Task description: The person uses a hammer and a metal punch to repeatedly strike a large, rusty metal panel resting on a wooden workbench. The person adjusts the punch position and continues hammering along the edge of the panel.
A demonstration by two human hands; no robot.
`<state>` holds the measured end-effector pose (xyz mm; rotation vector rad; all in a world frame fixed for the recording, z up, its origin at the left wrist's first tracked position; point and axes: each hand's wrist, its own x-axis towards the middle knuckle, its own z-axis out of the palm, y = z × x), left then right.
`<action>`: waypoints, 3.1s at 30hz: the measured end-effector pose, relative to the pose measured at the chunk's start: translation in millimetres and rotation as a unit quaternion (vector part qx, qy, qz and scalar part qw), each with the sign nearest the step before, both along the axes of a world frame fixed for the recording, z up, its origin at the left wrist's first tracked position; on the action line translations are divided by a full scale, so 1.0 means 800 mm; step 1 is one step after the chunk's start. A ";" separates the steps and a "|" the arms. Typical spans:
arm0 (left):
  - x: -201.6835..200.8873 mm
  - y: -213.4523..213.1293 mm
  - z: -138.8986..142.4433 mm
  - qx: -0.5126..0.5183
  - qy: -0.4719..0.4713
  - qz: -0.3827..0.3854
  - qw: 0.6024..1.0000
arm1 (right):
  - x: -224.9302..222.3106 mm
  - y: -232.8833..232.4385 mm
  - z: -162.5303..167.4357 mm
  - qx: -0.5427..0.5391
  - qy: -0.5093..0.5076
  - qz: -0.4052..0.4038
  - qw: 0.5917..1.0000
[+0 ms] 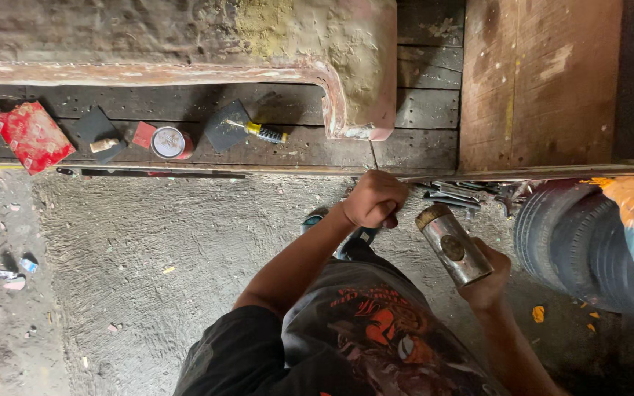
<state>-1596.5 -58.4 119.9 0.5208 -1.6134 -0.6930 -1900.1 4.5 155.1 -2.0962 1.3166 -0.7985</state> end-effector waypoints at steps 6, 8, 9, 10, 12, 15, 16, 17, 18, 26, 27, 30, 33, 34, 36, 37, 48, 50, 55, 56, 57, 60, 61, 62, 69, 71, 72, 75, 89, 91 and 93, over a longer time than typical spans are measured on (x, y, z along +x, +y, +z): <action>0.006 0.012 0.008 -0.024 0.029 0.023 0.999 | 0.003 0.005 0.010 0.053 0.020 -0.025 0.998; 0.006 0.010 0.001 -0.028 0.047 0.050 0.997 | 0.002 0.005 0.012 0.037 0.033 -0.024 0.998; 0.005 0.009 -0.004 -0.028 0.061 0.063 0.996 | 0.002 0.004 0.013 0.029 0.040 -0.023 0.999; 0.005 0.008 -0.008 -0.029 0.074 0.076 0.994 | 0.002 0.003 0.012 0.016 0.048 -0.022 0.998; 0.005 0.005 -0.014 0.000 0.146 0.114 0.983 | 0.002 0.000 0.011 -0.009 0.066 -0.020 0.998; 0.011 0.000 -0.016 0.075 0.322 0.145 0.933 | 0.000 -0.005 0.010 0.016 0.018 -0.009 1.000; 0.014 -0.001 -0.015 0.086 0.357 0.140 0.920 | -0.001 -0.006 0.009 0.000 0.012 -0.001 1.000; 0.018 -0.003 -0.013 0.095 0.392 0.135 0.905 | -0.003 -0.009 0.009 -0.017 0.007 0.007 1.000; 0.021 -0.004 -0.010 0.103 0.426 0.129 0.890 | -0.005 -0.011 0.009 -0.035 0.002 0.016 0.999; 0.024 -0.019 0.006 0.085 0.404 0.145 0.899 | -0.043 -0.034 -0.014 0.002 -0.022 0.016 1.000; 0.023 -0.023 0.006 0.093 0.413 0.143 0.894 | -0.047 -0.036 -0.019 0.018 -0.024 0.005 1.000; 0.024 -0.035 0.007 0.097 0.413 0.149 0.893 | -0.044 -0.044 -0.024 -0.034 -0.026 -0.022 0.999; 0.030 -0.043 0.008 0.120 0.342 0.158 0.919 | -0.019 -0.064 -0.001 0.039 -0.104 0.021 0.994; 0.032 -0.045 0.009 0.110 0.314 0.157 0.930 | -0.007 -0.075 0.015 0.043 -0.124 0.033 0.991; 0.034 -0.045 0.008 0.093 0.256 0.155 0.950 | 0.019 -0.101 0.056 0.052 -0.165 0.056 0.983; 0.033 -0.044 0.008 0.099 0.230 0.172 0.953 | 0.032 -0.112 0.080 0.056 -0.184 0.066 0.979; 0.010 -0.060 -0.001 0.116 0.182 0.229 0.949 | 0.149 -0.132 0.259 -0.079 -0.009 0.216 0.973; 0.009 -0.066 0.003 0.066 0.057 0.307 0.948 | 0.172 -0.136 0.258 -0.079 0.103 0.214 0.968; 0.012 -0.075 0.000 0.217 0.119 0.255 0.935 | 0.178 -0.138 0.250 0.016 0.203 0.142 0.969; 0.016 -0.076 -0.004 0.321 0.048 0.276 0.905 | 0.175 -0.137 0.249 0.000 0.146 0.157 0.977; 0.017 -0.077 -0.010 0.423 -0.022 0.289 0.858 | 0.170 -0.135 0.249 -0.011 0.094 0.171 0.981; 0.024 -0.083 -0.024 0.141 0.087 0.296 0.941 | 0.167 -0.135 0.246 -0.055 0.077 0.182 0.979; 0.025 -0.085 -0.028 0.133 0.079 0.307 0.939 | 0.169 -0.136 0.246 -0.067 0.095 0.183 0.976; 0.025 -0.085 -0.030 0.129 0.072 0.319 0.936 | 0.172 -0.137 0.244 -0.051 0.133 0.174 0.974; 0.031 -0.090 -0.020 0.135 0.061 0.271 0.951 | 0.175 -0.126 0.244 0.042 0.090 0.138 0.985; 0.033 -0.094 -0.015 0.087 0.095 0.240 0.962 | 0.178 -0.125 0.239 0.022 0.111 0.138 0.984; 0.033 -0.094 -0.013 0.067 0.114 0.224 0.966 | 0.182 -0.127 0.233 0.014 0.159 0.130 0.979; 0.042 -0.093 -0.007 0.220 0.105 0.323 0.914 | 0.182 -0.127 0.219 0.044 0.171 0.102 0.979; 0.043 -0.094 0.037 0.198 0.107 0.225 0.948 | 0.130 -0.108 0.206 0.182 0.002 -0.032 0.983; 0.042 -0.097 0.041 0.184 0.095 0.219 0.954 | 0.130 -0.107 0.203 0.193 -0.012 -0.047 0.980; 0.039 -0.099 0.047 0.182 0.075 0.208 0.958 | 0.129 -0.104 0.202 0.201 -0.041 -0.052 0.977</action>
